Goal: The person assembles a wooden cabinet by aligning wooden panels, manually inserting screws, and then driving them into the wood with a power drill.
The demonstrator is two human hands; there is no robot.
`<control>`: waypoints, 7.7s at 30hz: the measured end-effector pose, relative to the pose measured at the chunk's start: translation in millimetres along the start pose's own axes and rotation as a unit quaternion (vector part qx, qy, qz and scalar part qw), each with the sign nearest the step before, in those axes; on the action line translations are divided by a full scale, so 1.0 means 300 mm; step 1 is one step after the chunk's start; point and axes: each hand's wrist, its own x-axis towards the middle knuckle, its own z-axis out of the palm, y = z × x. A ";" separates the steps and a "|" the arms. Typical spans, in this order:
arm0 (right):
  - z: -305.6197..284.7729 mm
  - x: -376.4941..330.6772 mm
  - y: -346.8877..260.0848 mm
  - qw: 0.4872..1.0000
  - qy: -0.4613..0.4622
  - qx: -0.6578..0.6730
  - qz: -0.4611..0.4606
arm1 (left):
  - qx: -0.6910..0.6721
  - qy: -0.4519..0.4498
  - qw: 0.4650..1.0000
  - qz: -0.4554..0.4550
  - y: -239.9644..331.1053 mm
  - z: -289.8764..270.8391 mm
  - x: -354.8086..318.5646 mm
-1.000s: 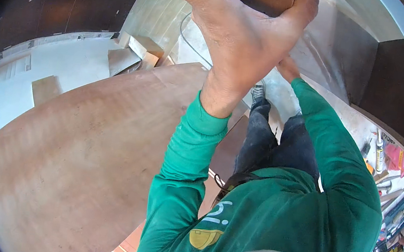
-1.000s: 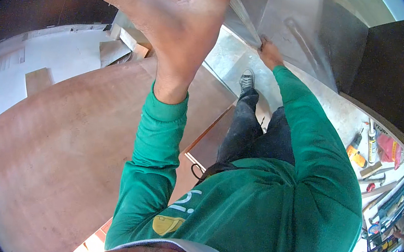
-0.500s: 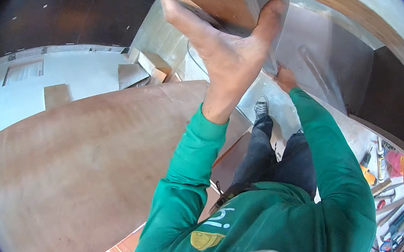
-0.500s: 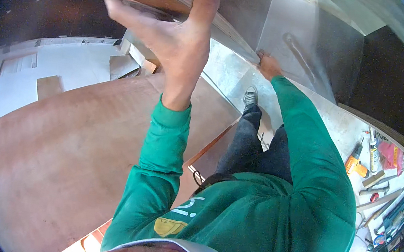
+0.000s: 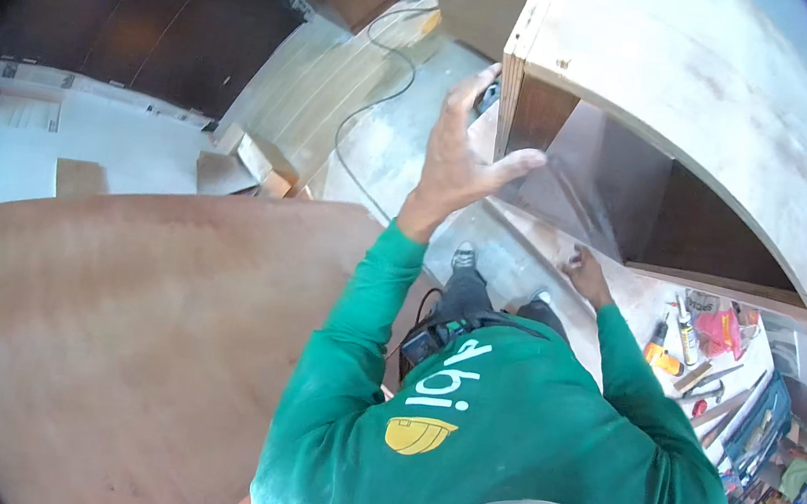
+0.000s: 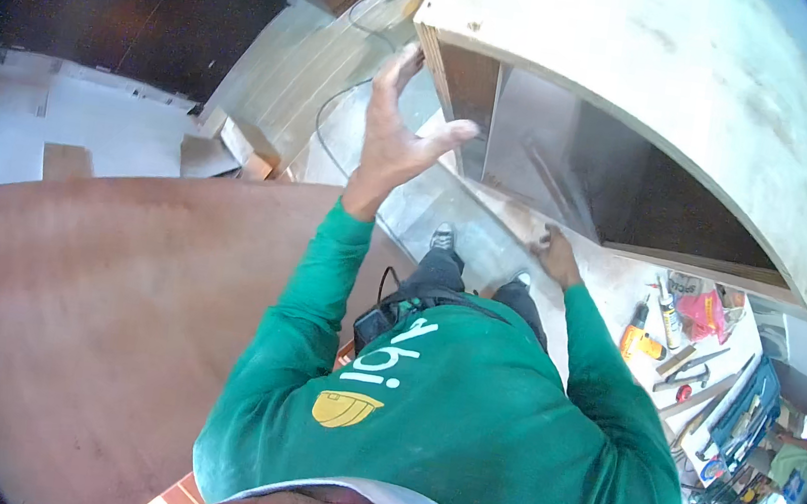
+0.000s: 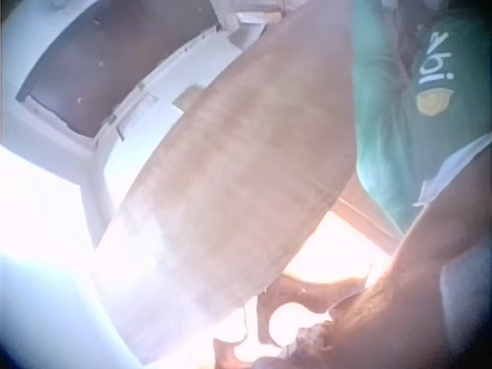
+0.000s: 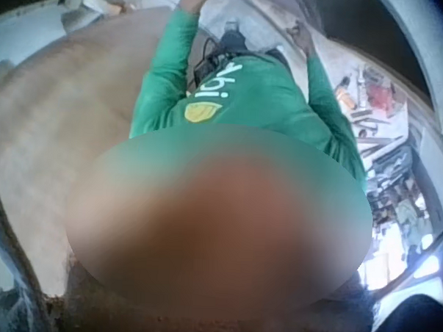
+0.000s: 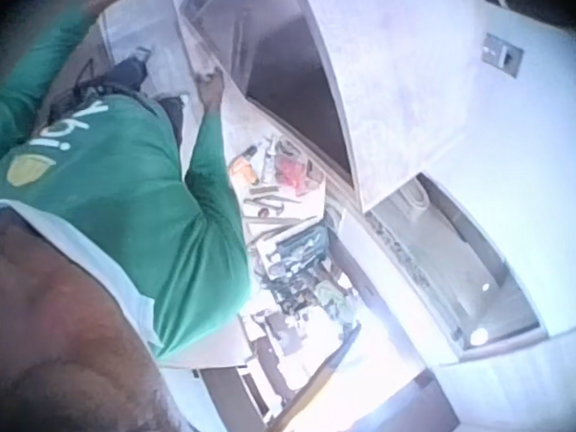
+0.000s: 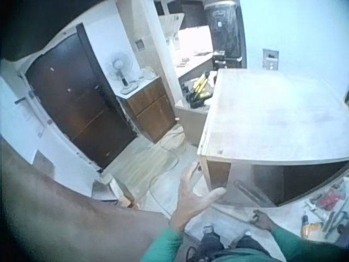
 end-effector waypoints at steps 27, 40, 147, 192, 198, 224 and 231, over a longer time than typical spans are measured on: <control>-0.360 0.060 -1.176 0.813 0.350 0.285 -0.368 | 0.019 -0.151 0.948 0.281 0.084 -0.108 0.338; -0.368 -0.121 -1.114 0.816 0.260 0.337 -0.391 | 0.023 -0.168 0.952 0.255 0.133 -0.097 0.346; -0.303 -0.072 -0.962 0.942 0.180 0.146 -0.242 | -0.064 0.057 0.995 0.051 0.107 0.116 0.190; -0.320 -0.242 -0.877 0.941 0.198 0.223 -0.162 | -0.029 0.013 0.999 0.013 0.138 -0.058 -0.028; -0.313 -0.303 -0.751 0.943 0.180 0.160 -0.229 | -0.030 0.083 0.993 0.084 0.246 0.008 -0.020; -0.073 -1.008 0.338 0.948 0.218 0.213 0.095 | -0.162 -0.660 0.723 0.129 0.951 0.680 -0.354; -0.232 -0.997 0.203 0.942 0.179 0.249 0.137 | -0.158 -0.692 0.691 0.138 0.917 0.819 -0.232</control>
